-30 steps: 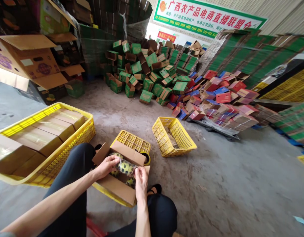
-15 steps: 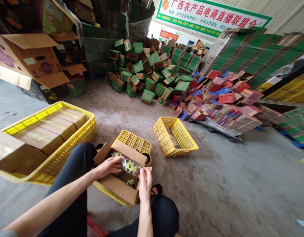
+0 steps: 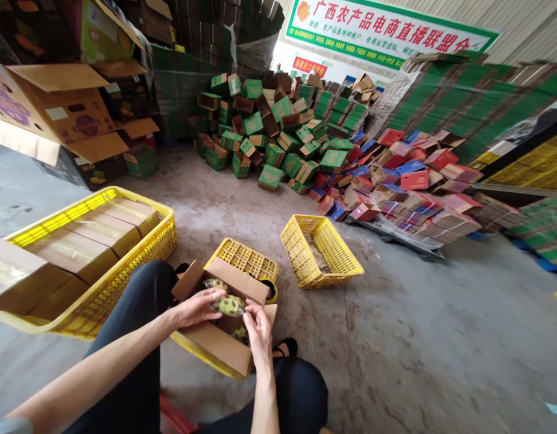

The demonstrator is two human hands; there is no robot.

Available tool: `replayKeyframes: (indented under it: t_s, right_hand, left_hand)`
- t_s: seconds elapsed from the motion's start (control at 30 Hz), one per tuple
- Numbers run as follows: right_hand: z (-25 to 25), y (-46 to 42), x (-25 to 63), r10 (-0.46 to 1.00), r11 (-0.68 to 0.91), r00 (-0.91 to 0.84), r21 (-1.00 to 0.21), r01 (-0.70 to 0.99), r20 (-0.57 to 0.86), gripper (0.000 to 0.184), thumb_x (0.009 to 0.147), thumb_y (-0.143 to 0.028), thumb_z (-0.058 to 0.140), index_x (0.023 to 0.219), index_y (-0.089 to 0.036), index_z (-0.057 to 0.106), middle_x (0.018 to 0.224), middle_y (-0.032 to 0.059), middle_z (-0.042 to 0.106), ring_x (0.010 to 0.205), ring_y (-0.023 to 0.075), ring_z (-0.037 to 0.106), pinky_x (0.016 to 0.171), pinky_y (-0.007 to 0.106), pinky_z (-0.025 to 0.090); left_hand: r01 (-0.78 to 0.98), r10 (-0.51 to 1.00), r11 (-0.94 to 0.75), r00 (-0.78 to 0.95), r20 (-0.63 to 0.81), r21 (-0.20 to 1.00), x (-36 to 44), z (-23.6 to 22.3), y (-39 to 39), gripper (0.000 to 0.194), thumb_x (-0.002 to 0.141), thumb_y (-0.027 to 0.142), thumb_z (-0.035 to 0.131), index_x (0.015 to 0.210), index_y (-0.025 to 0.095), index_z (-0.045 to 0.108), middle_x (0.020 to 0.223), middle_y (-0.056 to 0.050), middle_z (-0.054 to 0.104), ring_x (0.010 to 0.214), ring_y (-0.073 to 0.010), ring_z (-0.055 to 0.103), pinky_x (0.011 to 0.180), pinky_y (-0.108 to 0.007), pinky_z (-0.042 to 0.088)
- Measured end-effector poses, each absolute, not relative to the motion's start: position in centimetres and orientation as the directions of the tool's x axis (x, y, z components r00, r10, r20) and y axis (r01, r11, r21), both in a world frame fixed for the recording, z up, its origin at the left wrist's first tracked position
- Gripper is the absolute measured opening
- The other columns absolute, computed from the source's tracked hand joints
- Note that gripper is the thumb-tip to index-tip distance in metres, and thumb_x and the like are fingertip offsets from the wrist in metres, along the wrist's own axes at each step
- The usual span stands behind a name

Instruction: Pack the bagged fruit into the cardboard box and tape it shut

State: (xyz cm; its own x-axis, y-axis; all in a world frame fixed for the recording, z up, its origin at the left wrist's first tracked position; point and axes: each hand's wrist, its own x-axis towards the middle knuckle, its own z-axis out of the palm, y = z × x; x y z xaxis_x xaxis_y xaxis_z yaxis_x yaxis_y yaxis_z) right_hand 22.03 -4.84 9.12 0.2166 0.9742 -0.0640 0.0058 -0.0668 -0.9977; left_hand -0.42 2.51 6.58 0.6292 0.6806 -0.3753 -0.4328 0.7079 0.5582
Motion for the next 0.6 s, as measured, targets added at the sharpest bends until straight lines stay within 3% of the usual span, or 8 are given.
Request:
replayKeyframes:
  t_s: [0.1, 0.2, 0.37, 0.47, 0.6]
  right_hand:
    - [9.5, -5.0, 21.4, 0.96, -0.112, 0.246, -0.989, -0.101, -0.134, 0.042, 0.078, -0.065, 0.081, 0.091, -0.026, 0.075, 0.146, 0.0113, 0.066, 0.136, 0.0354, 0.06, 0.108, 0.049, 0.053]
    - [9.8, -5.1, 20.7, 0.943, -0.143, 0.272, -0.973, -0.183, -0.19, 0.045, 0.077, -0.066, 0.081, 0.095, -0.025, 0.075, 0.147, 0.012, 0.065, 0.133, 0.0346, 0.062, 0.1, 0.049, 0.058]
    - [9.8, -5.0, 20.7, 0.907, -0.167, 0.352, -0.965, -0.2, -0.23, 0.058, 0.069, -0.059, 0.09, 0.114, -0.027, 0.074, 0.124, 0.0109, 0.077, 0.117, 0.0324, 0.07, 0.083, 0.041, 0.064]
    - [9.6, -5.0, 21.1, 0.9, -0.207, 0.348, -0.96, -0.188, -0.262, 0.057, 0.067, -0.058, 0.091, 0.111, -0.025, 0.077, 0.104, 0.0091, 0.08, 0.097, 0.0295, 0.075, 0.072, 0.036, 0.063]
    - [9.3, -5.0, 21.5, 0.899, -0.255, 0.308, -0.944, -0.211, -0.312, 0.054, 0.062, -0.057, 0.094, 0.101, -0.023, 0.079, 0.096, 0.007, 0.08, 0.086, 0.0267, 0.074, 0.067, 0.033, 0.06]
  left_hand:
    - [-0.465, 0.713, 0.669, 0.62, -0.326, 0.58, -0.3, 6.4, 2.4, 0.041, 0.074, 0.027, 0.094, 0.106, 0.019, 0.07, 0.111, -0.008, 0.07, 0.093, -0.0191, 0.072, 0.084, -0.032, 0.059]
    - [-0.482, 0.722, 0.647, 0.637, -0.271, 0.591, -0.2, 6.3, 2.3, 0.048, 0.072, 0.024, 0.095, 0.114, 0.019, 0.071, 0.12, -0.011, 0.069, 0.099, -0.0213, 0.071, 0.085, -0.033, 0.058]
    - [-0.478, 0.756, 0.595, 0.605, -0.248, 0.647, -0.1, 6.6, 2.0, 0.064, 0.069, 0.022, 0.096, 0.128, 0.025, 0.069, 0.142, -0.013, 0.06, 0.111, -0.0246, 0.068, 0.087, -0.035, 0.056]
    - [-0.477, 0.769, 0.563, 0.602, -0.216, 0.674, 0.0, 6.7, 1.9, 0.073, 0.066, 0.021, 0.097, 0.133, 0.028, 0.068, 0.147, -0.014, 0.056, 0.115, -0.0264, 0.067, 0.091, -0.036, 0.054]
    - [-0.485, 0.788, 0.515, 0.592, -0.167, 0.707, 0.2, 6.7, 1.9, 0.08, 0.063, 0.019, 0.098, 0.136, 0.028, 0.068, 0.149, -0.014, 0.055, 0.119, -0.0281, 0.065, 0.098, -0.038, 0.052]
